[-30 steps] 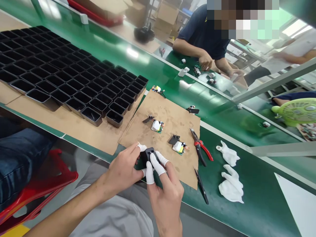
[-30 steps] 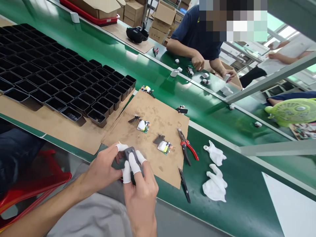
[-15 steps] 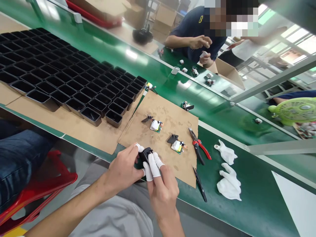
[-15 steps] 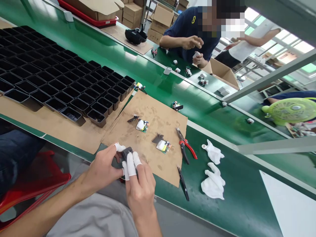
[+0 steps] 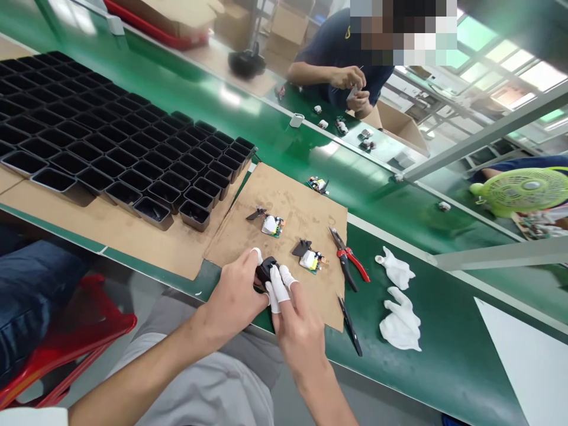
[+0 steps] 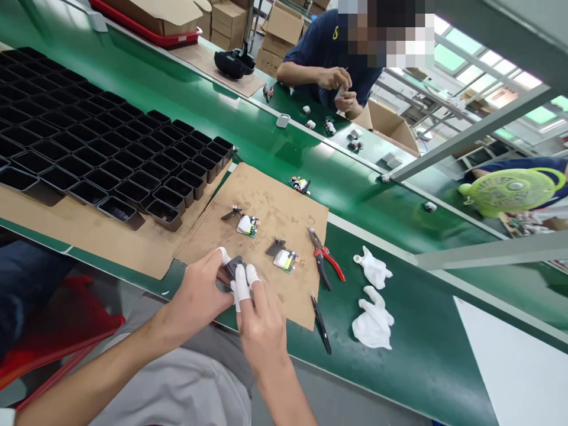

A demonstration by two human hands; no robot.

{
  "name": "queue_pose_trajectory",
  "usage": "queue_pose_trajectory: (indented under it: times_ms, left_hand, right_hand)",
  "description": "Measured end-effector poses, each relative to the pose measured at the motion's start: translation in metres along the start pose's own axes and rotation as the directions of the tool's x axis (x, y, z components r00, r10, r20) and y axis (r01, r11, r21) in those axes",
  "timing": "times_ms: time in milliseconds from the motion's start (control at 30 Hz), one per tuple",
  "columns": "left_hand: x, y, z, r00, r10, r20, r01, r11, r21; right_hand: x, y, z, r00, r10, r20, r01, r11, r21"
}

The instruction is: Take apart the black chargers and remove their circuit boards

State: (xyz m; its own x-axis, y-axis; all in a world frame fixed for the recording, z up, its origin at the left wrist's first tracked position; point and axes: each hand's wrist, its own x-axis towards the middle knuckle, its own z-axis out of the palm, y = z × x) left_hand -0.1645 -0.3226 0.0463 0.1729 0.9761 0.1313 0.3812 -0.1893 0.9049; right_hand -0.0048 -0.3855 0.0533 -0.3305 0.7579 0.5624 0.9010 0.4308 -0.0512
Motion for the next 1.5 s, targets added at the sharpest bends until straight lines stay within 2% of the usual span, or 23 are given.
queue_pose_trajectory:
  times_ms: [100, 200, 367, 467, 567, 767, 867, 1033, 1100, 1233, 1367, 1500]
  left_hand:
    - [-0.002, -0.006, -0.001, 1.0, 0.019, 0.016, -0.018, 0.999, -0.026]
    - [-0.005, -0.01, -0.002, 0.998, 0.05, 0.031, -0.048, 0.997, -0.057]
    - [-0.009, -0.011, -0.005, 0.997, 0.075, -0.012, -0.075, 0.995, -0.062]
    - [-0.014, -0.005, -0.008, 0.994, 0.092, -0.061, -0.096, 0.994, -0.061]
    - [-0.016, -0.001, -0.009, 0.996, 0.069, -0.06, -0.074, 0.994, -0.085]
    - [-0.013, -0.009, -0.002, 1.0, 0.007, -0.017, -0.009, 0.995, -0.104]
    - [-0.014, -0.012, -0.002, 0.999, 0.019, -0.027, -0.022, 0.995, -0.102]
    - [-0.021, -0.005, -0.009, 0.997, 0.07, -0.04, -0.074, 0.992, -0.106]
    - [-0.022, -0.003, -0.011, 0.996, 0.079, -0.029, -0.082, 0.991, -0.105]
    - [-0.02, -0.008, -0.008, 0.998, 0.055, -0.005, -0.056, 0.995, -0.087]
    - [-0.018, -0.015, -0.003, 0.999, 0.053, -0.004, -0.054, 0.996, -0.078]
    - [-0.019, -0.011, -0.007, 0.998, 0.071, 0.004, -0.07, 0.994, -0.083]
  right_hand:
    - [-0.004, 0.001, 0.006, 1.0, 0.004, -0.004, -0.004, 0.999, 0.04]
    - [-0.004, 0.001, 0.008, 0.998, -0.001, -0.056, 0.006, 0.995, 0.098]
    - [-0.005, -0.002, 0.007, 0.989, -0.027, -0.144, 0.045, 0.991, 0.125]
    - [-0.005, -0.006, -0.002, 0.989, -0.04, -0.14, 0.055, 0.992, 0.11]
    - [-0.004, -0.008, -0.007, 0.991, 0.0, -0.132, 0.018, 0.991, 0.134]
    - [-0.002, -0.005, 0.008, 0.993, 0.057, -0.103, -0.034, 0.977, 0.209]
    - [-0.004, -0.005, 0.009, 0.991, 0.074, -0.109, -0.049, 0.975, 0.217]
    - [-0.007, -0.009, -0.003, 0.989, 0.025, -0.147, 0.007, 0.977, 0.212]
    - [-0.008, -0.01, -0.005, 0.987, 0.049, -0.152, -0.01, 0.969, 0.247]
    - [-0.008, -0.01, 0.004, 0.981, 0.139, -0.135, -0.088, 0.939, 0.331]
    - [-0.008, -0.009, 0.014, 0.977, 0.177, -0.12, -0.126, 0.929, 0.348]
    - [-0.008, -0.01, 0.012, 0.974, 0.196, -0.114, -0.143, 0.922, 0.359]
